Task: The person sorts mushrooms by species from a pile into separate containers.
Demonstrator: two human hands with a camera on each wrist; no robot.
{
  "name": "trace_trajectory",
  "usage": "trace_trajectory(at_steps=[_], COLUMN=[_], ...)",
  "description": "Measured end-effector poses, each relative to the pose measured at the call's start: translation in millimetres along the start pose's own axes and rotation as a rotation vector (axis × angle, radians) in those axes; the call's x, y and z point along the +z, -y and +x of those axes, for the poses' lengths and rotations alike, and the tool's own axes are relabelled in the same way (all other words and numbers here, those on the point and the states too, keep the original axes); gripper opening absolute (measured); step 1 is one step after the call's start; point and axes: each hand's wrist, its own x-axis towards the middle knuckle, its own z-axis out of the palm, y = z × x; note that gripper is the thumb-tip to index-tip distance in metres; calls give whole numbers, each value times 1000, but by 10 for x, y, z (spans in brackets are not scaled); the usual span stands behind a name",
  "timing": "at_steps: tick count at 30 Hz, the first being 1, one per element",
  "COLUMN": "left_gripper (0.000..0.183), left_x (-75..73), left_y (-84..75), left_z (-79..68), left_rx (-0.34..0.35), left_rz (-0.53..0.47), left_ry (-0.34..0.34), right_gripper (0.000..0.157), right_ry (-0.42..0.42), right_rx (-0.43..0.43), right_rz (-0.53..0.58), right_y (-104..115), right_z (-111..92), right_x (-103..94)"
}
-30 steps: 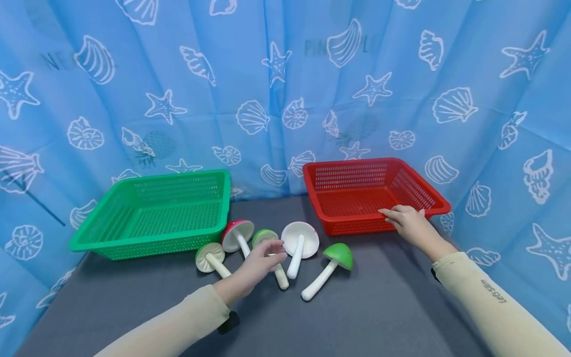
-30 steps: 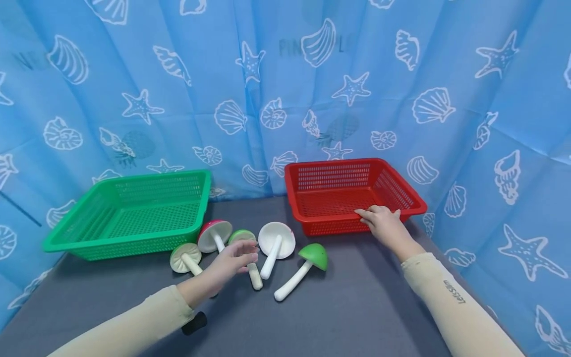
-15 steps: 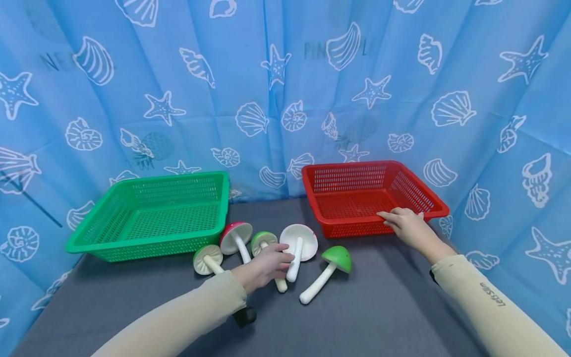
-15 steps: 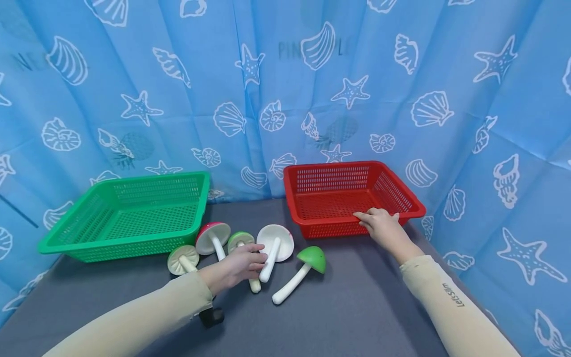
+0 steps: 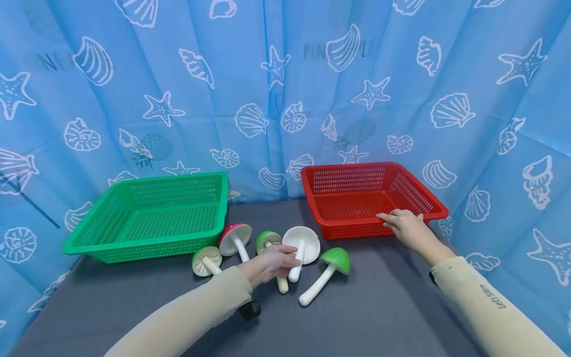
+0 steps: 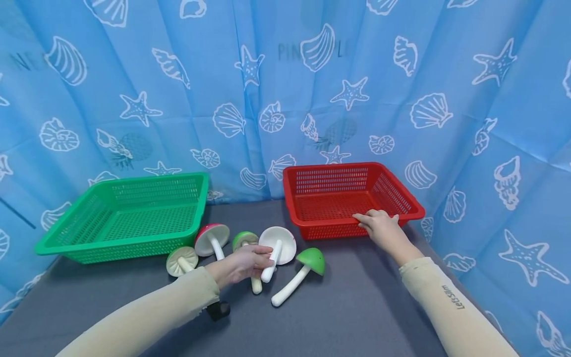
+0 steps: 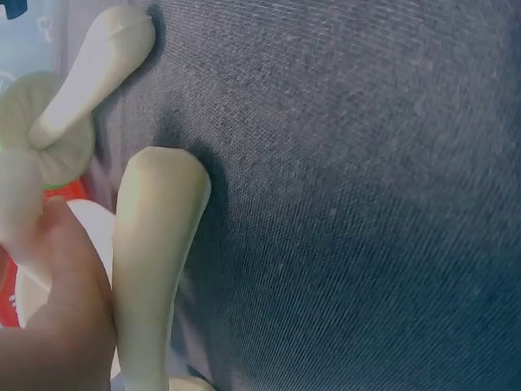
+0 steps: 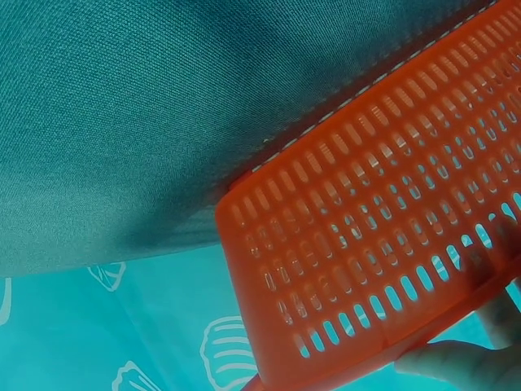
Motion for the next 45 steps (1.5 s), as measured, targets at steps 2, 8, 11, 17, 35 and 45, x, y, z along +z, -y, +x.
trace_trajectory(at_steps=[2,8,11,17,35,45], left_gripper=[49,51,50,47,46,47], left_x=[-2,-44,-80,-153,-60,128], left_y=[2,-38,-91,-296,-804,-1146], left_z=[-13,-85,-140,-250,-315,-118], left_rx=[8,46,63,89,92,68], left_rz=[-11,-63,-97,-131,-135,-173], left_ry=[2,-12,-13,-40,-8,7], right_gripper=[40,40,40,39,41,39], right_ry=[-1,-4,4,10,6,-6], right_rx=[-5,-7,-5,-5,-2,-5], right_rz=[3,3,3,2,18,9], right_y=[-2,-12,-13,-5,-20,-16], right_z=[-4,-2,4,14,18,10], right_x=[-8,-12,-7,-2,-11,10])
